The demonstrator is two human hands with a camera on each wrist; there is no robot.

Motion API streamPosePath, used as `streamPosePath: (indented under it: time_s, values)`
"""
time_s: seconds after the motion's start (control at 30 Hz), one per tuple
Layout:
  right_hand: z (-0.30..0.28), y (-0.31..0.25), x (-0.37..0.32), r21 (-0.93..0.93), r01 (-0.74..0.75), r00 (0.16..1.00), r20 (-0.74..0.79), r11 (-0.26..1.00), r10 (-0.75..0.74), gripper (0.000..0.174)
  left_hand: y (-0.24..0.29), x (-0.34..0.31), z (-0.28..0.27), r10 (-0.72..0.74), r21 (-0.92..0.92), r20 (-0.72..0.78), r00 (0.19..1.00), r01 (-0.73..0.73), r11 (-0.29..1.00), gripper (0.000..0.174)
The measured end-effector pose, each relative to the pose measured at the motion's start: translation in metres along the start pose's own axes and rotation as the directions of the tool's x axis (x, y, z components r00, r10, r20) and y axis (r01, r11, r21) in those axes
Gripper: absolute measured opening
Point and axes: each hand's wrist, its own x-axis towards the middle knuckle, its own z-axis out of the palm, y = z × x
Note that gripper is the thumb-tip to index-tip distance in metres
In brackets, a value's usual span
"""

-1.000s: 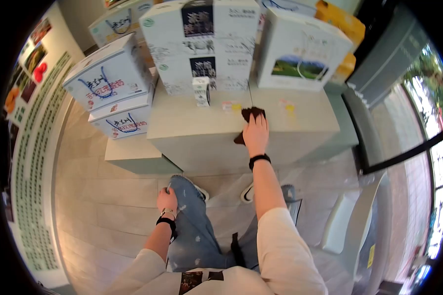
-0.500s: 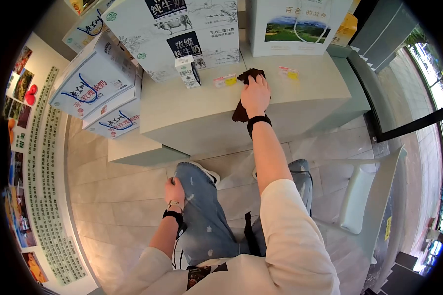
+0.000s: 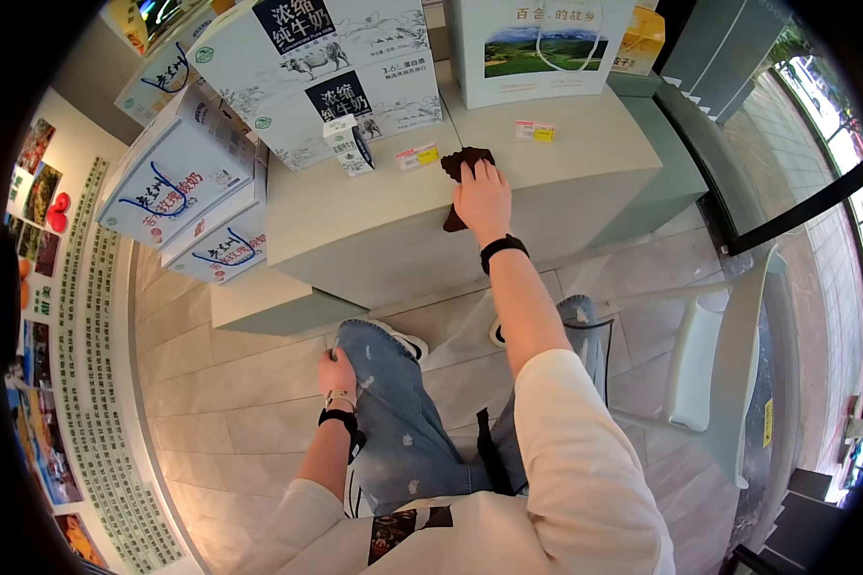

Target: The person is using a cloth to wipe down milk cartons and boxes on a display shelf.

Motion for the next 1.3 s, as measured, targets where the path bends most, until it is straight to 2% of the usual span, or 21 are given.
streamPosePath:
  time_s: [0.07,0.17,0.2,0.33,0.43,0.57,0.63,0.73,0.83,1.07,1.3]
  values:
    - [-0.007,0.003,0.013,0.011,-0.025,0.990,0.141,1.000,0.023,0.027,-0.001,0.001,0.000,0.016,0.023,0.017,1.000,-0.016,1.000,0.045]
    - [0.001,0.015,0.030,0.100,-0.070,0.994,0.088,0.993,0.062,0.018,-0.004,0.005,0.005,0.012,0.042,0.035,0.999,-0.014,0.999,0.044]
    - [0.007,0.019,0.034,0.165,-0.103,0.995,0.029,0.981,0.100,0.013,-0.005,0.007,0.006,0.005,0.052,0.037,0.999,-0.007,0.999,0.044]
    - [0.016,0.027,0.034,0.266,-0.131,0.986,-0.064,0.955,0.154,0.013,0.003,0.003,-0.003,-0.043,-0.026,0.098,0.994,0.046,0.999,0.041]
    - [0.017,0.028,0.032,0.254,-0.111,0.987,-0.085,0.961,0.137,0.013,0.006,0.001,-0.002,-0.007,-0.045,0.056,0.998,0.010,0.999,0.042]
    - [0.013,0.026,0.032,0.219,-0.130,0.984,-0.096,0.967,0.153,0.015,0.005,0.007,0.006,0.017,-0.131,0.110,0.994,-0.003,0.991,0.044]
    - [0.017,0.027,0.032,0.207,-0.108,0.979,-0.148,0.972,0.140,0.017,-0.007,0.012,0.016,0.028,-0.139,0.123,0.992,-0.011,0.990,0.045]
    - [0.017,0.027,0.029,0.191,-0.156,0.980,-0.094,0.969,0.176,0.018,-0.007,0.010,0.014,0.043,-0.154,0.117,0.992,-0.024,0.988,0.047]
    - [0.019,0.026,0.029,0.199,-0.204,0.971,-0.081,0.959,0.223,0.018,0.001,0.006,0.005,-0.004,-0.122,0.137,0.991,0.021,0.992,0.048]
    - [0.016,0.027,0.029,0.164,-0.191,0.977,-0.064,0.968,0.203,0.020,-0.004,0.006,0.001,-0.018,-0.021,0.078,0.997,0.019,1.000,0.048]
    - [0.011,0.025,0.006,0.073,-0.061,0.995,-0.078,0.995,0.066,0.025,0.004,-0.001,-0.007,-0.025,0.055,0.013,1.000,0.024,0.998,0.046]
